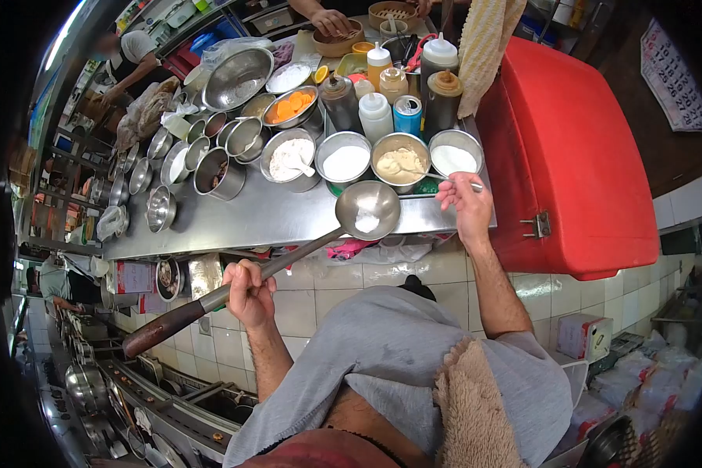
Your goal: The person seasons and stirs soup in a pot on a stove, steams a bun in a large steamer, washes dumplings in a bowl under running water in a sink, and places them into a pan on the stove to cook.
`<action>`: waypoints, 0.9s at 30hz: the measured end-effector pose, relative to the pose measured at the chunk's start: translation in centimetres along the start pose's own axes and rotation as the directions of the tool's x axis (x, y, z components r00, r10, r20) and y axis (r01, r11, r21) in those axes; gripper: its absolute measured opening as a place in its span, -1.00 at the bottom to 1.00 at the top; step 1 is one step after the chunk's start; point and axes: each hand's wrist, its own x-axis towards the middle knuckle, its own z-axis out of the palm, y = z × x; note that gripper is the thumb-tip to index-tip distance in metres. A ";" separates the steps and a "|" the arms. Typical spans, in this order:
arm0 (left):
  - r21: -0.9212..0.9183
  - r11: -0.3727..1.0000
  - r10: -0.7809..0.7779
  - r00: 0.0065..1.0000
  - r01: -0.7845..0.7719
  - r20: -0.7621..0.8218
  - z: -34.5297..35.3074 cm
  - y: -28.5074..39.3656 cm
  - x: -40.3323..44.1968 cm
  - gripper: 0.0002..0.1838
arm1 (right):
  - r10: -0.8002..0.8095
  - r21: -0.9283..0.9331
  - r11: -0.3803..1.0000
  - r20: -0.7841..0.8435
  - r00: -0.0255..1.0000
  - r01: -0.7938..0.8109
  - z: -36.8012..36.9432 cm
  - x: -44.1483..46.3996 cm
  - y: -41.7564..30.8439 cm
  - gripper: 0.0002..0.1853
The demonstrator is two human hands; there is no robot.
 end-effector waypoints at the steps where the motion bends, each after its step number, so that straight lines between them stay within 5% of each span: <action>1: -0.003 1.000 -0.001 1.000 0.001 0.004 0.1 0.1 0.0 -0.76 | -0.016 -0.131 0.991 0.097 0.995 0.029 0.4 -0.6 -0.5 -0.75; 3: -0.002 1.000 -0.020 1.000 0.020 -0.001 0.2 0.2 -0.3 -0.76 | -0.001 -0.263 0.964 0.187 0.982 0.051 0.9 -1.3 -0.7 -0.81; 6: 0.001 1.000 -0.015 1.000 0.015 0.004 0.2 0.1 -0.3 -0.76 | -0.218 -0.539 0.777 0.253 0.942 0.325 1.8 -1.0 -0.4 -0.80; 12: 0.012 1.000 0.005 1.000 -0.005 -0.002 0.3 0.2 -0.2 -0.76 | -0.170 -0.661 0.715 0.152 0.974 0.228 1.2 2.0 4.1 -0.77; 18: 0.012 1.000 0.009 1.000 -0.009 -0.026 -0.1 0.4 -0.4 -0.75 | -0.072 -0.436 0.897 0.005 0.997 0.067 1.5 2.6 5.2 -0.74; 27: 0.019 1.000 0.008 0.999 -0.007 -0.033 -0.2 0.3 -0.1 -0.74 | 0.017 -0.243 0.969 -0.058 0.998 -0.030 1.8 2.4 5.0 -0.75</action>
